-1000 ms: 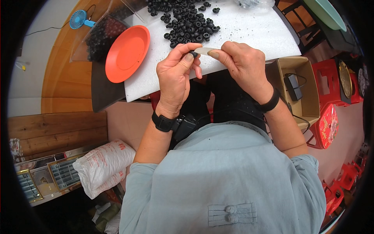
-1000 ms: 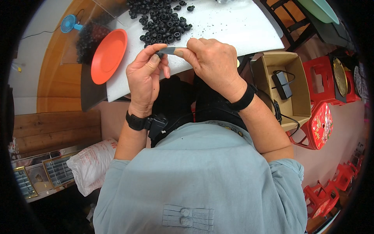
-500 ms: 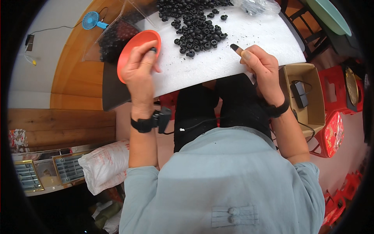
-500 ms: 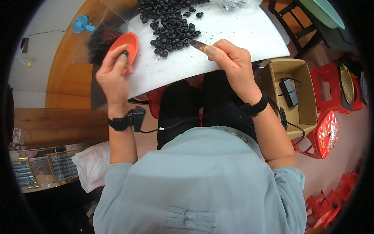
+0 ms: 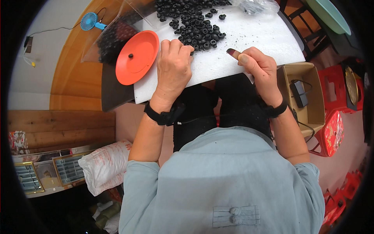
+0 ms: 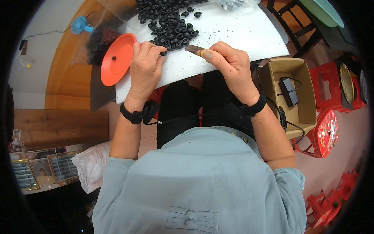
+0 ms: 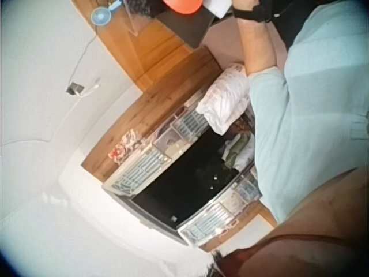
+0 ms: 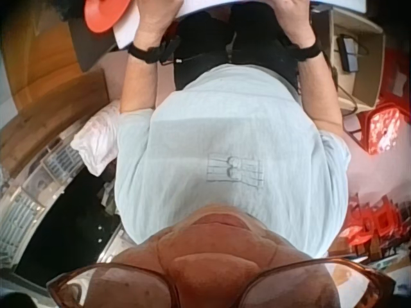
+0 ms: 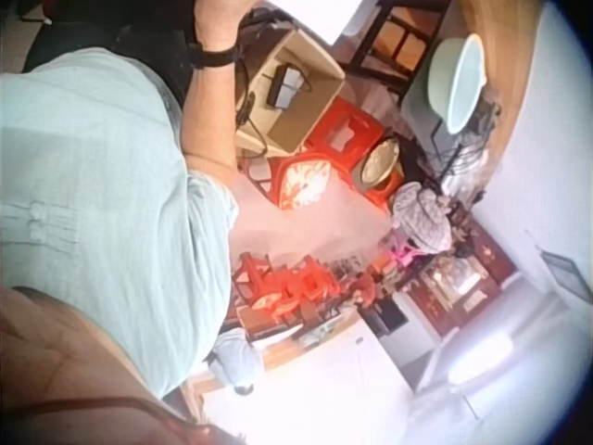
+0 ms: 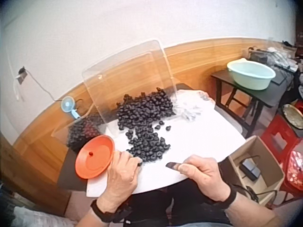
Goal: Cleaning and trimming flash or excess material from black rubber shoe components using a knife.
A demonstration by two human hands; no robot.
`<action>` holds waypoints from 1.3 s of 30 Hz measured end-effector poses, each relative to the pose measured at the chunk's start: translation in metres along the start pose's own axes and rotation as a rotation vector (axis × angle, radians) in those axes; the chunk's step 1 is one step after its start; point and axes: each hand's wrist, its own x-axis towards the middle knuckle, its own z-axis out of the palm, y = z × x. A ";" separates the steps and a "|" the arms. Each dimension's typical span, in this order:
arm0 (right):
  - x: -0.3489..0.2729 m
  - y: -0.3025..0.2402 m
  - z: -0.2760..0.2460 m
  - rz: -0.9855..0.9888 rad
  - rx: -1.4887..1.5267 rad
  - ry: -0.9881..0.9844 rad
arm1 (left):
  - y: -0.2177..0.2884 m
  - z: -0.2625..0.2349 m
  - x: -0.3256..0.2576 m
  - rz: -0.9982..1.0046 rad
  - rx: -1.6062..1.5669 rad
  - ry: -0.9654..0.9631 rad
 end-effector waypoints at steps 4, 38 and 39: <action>-0.001 0.002 0.000 -0.015 -0.022 0.009 | -0.003 0.008 -0.001 0.000 0.056 0.020; 0.024 -0.021 0.008 -0.234 -0.956 0.137 | 0.025 0.008 -0.013 -0.611 -1.514 0.052; 0.025 -0.022 0.007 -0.233 -0.956 0.138 | 0.024 0.008 -0.013 -0.617 -1.544 0.040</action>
